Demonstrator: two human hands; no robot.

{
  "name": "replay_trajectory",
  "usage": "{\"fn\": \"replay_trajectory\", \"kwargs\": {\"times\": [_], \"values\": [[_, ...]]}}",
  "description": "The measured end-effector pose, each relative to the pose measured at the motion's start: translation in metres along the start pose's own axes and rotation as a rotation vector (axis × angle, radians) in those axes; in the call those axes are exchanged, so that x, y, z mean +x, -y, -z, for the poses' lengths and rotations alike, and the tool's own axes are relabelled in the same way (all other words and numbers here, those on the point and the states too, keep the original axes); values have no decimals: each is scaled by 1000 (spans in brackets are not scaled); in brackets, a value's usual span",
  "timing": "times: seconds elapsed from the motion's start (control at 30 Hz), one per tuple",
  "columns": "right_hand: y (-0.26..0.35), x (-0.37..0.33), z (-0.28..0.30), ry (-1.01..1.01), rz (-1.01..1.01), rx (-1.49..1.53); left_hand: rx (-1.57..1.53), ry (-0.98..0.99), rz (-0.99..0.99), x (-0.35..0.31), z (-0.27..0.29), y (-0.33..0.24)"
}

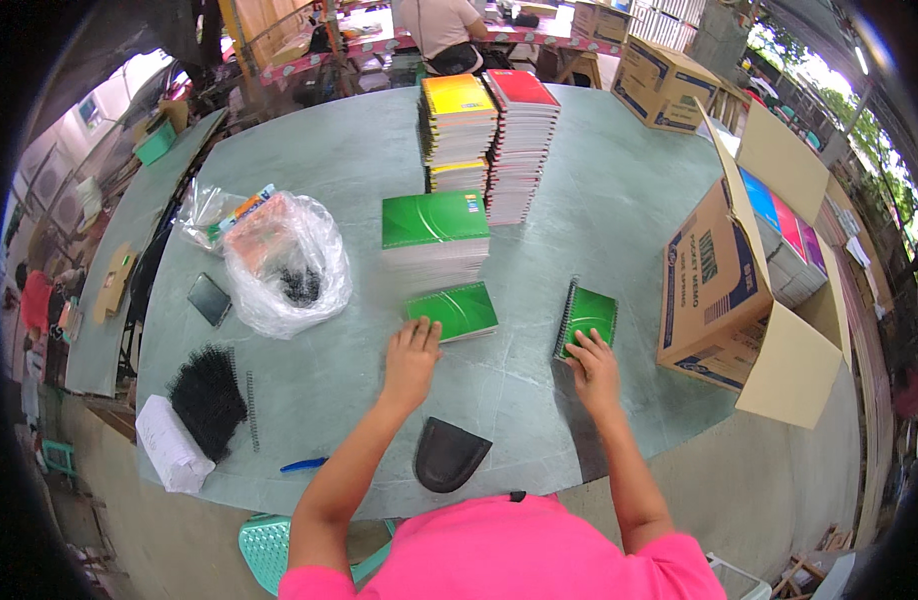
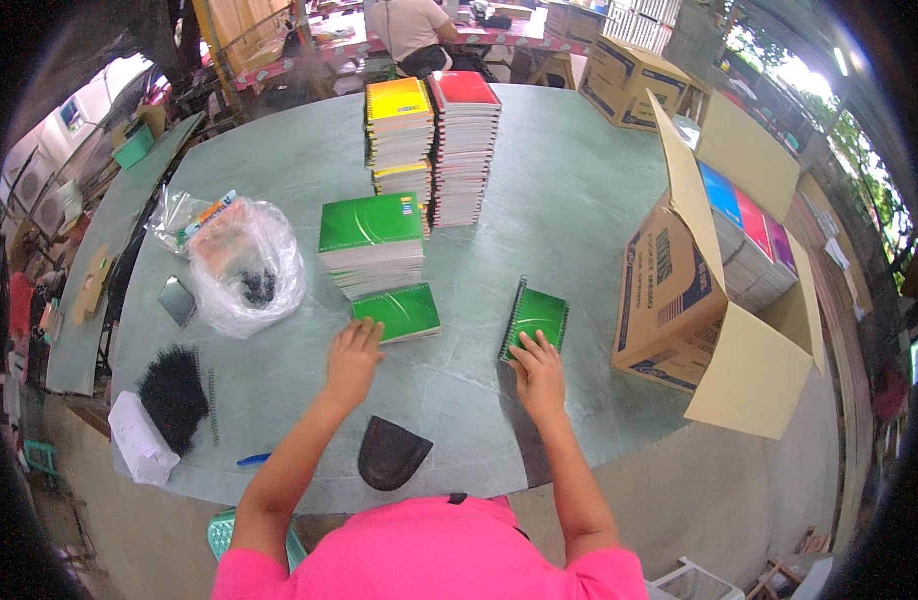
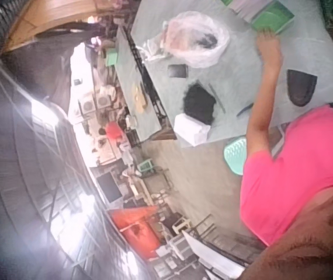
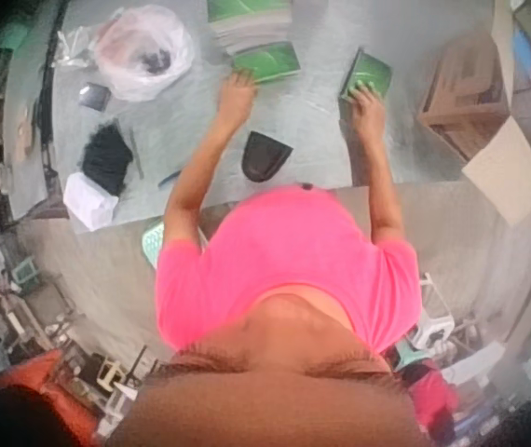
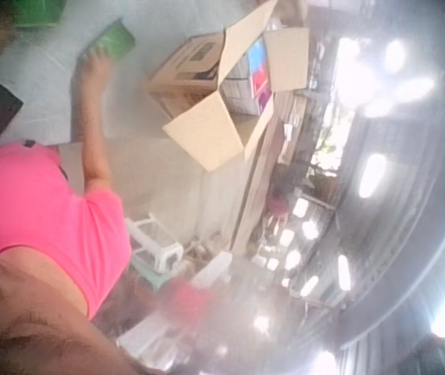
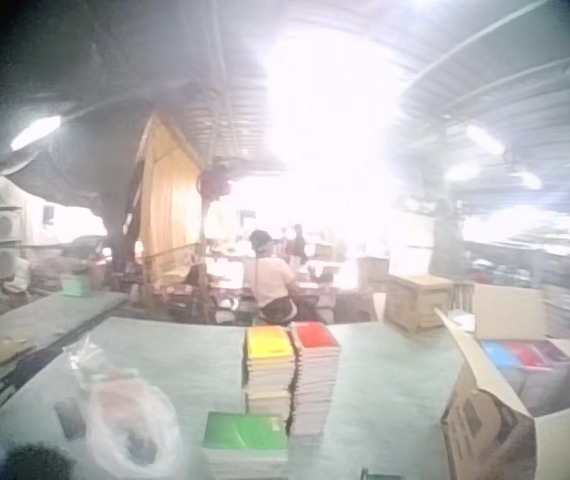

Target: The person binds notebooks by manually threading a spiral wire through the pre-punched holes of each notebook and placing the finished items in a stack.

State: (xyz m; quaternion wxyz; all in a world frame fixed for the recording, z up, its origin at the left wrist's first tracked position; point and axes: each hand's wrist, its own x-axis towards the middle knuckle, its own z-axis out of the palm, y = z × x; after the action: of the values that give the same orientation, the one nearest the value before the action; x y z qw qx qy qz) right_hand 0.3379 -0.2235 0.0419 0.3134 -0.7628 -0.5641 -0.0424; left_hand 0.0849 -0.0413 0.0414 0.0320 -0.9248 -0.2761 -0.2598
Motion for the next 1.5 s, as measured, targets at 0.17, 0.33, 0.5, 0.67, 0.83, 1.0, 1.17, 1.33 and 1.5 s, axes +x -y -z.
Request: {"fn": "replay_trajectory", "kwargs": {"times": [0.17,0.33,0.5,0.67,0.83,1.0,1.17,1.33,1.5], "values": [[33,8,-9,-67,-30,345,-126,89,19,-9,12,-12],[69,7,-40,59,-743,1398,-1114,357,560,-22,48,-71],[79,28,-21,223,-535,1286,-717,216,495,-50,64,10],[105,57,12,256,79,468,526,153,733,-123,100,155],[119,42,-43,426,254,269,675,189,830,-169,59,165],[136,47,-53,546,177,165,-147,122,688,-105,68,83],[140,52,-61,464,258,199,-579,94,484,-65,62,15],[143,48,-59,348,244,265,-692,91,563,-54,69,-8],[143,47,-60,340,261,281,-624,-6,537,-57,63,-13]]}}
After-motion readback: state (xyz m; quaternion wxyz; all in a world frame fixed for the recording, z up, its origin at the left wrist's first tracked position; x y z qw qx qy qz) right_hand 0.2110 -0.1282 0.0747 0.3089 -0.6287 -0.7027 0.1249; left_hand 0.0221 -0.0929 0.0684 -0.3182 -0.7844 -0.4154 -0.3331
